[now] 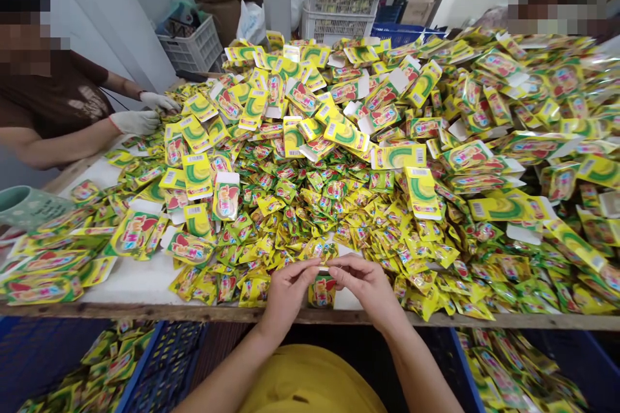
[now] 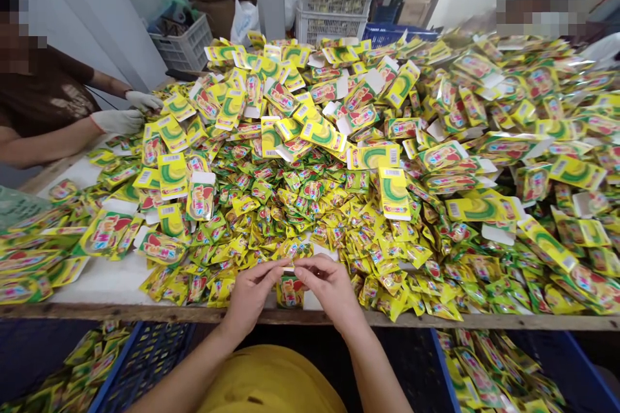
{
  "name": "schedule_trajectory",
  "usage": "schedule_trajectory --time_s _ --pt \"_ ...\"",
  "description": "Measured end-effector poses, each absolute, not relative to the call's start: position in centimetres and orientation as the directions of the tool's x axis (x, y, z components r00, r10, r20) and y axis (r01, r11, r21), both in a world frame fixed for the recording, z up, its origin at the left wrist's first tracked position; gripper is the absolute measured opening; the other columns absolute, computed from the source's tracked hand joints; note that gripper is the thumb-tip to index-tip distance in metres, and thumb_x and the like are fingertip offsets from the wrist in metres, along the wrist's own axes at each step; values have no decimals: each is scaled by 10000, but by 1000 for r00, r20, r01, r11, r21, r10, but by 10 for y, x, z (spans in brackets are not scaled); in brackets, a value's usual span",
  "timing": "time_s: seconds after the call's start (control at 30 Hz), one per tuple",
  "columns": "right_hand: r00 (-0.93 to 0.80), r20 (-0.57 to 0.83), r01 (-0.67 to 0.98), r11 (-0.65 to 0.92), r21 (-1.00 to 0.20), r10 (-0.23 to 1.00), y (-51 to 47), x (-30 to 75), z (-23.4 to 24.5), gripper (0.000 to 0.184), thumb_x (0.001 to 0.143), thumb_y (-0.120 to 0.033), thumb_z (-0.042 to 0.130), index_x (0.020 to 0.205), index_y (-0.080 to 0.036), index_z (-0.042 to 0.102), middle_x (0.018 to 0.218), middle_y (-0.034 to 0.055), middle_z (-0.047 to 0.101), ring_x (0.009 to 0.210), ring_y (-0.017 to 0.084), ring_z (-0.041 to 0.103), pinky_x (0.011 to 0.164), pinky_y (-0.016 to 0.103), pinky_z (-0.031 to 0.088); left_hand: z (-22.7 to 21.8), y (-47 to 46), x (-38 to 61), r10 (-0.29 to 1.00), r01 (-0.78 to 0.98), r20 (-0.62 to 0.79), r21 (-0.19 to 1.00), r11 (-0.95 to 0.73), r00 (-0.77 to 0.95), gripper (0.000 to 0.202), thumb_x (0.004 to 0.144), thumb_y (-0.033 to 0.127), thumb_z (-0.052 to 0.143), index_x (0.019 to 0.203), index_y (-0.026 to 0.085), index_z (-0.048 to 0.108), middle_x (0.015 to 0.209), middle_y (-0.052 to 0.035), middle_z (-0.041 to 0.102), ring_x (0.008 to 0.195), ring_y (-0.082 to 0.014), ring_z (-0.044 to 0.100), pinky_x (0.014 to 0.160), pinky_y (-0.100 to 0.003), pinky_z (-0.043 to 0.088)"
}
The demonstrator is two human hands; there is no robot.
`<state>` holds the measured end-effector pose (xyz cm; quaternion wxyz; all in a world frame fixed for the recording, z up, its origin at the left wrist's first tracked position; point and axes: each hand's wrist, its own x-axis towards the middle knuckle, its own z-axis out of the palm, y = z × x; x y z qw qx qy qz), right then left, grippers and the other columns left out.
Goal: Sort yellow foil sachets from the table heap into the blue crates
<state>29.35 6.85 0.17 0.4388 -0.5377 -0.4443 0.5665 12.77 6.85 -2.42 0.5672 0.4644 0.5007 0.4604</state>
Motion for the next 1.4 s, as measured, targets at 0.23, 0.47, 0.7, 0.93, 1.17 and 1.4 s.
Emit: schedule_trajectory --time_s 0.23,0.47,0.7,0.93,1.17,1.4 --pt "0 -284 -80 -283 -956 959 75 292 -4 227 595 -341 826 712 -171 733 636 1 649 549 120 601 538 242 506 -29 77 131 996 66 -11 998 5 91 119 785 253 674 846 170 732 828 -37 746 763 -166 678 717 -241 529" --pt "-80 -277 -20 -280 -960 957 78 295 -1 235 603 -349 821 695 -163 711 580 0 641 518 113 563 516 243 496 -25 80 127 970 92 186 975 -201 156 93 783 195 699 845 199 768 833 -40 757 791 -160 692 761 -239 534" --pt "-92 15 156 29 -987 996 62 301 -9 82 752 -276 731 790 -204 723 787 42 654 710 157 610 615 266 505 -32 69 118 900 111 385 904 -412 205 236 780 149 708 999 232 741 956 -52 756 897 -160 697 834 -254 549" --pt "-74 334 421 333 -844 940 44 300 -18 111 870 -163 578 868 -216 675 888 58 603 872 177 603 762 297 496 -34 65 117 893 109 364 909 -403 263 178 828 142 647 962 216 738 976 -58 744 900 -160 691 828 -265 552" --pt "-180 198 456 260 -851 964 62 302 -1 80 816 -233 670 886 -244 708 833 38 692 786 186 648 706 286 512 -15 75 120 936 168 127 967 -189 328 168 873 263 599 952 236 745 900 -29 762 818 -165 702 788 -251 535" --pt "-125 -21 430 35 -902 992 76 304 6 41 753 -282 730 758 -245 745 693 0 730 631 170 659 601 259 502 -7 83 119 941 152 99 976 -155 325 157 853 289 622 882 218 758 884 -33 764 818 -177 698 771 -246 526"
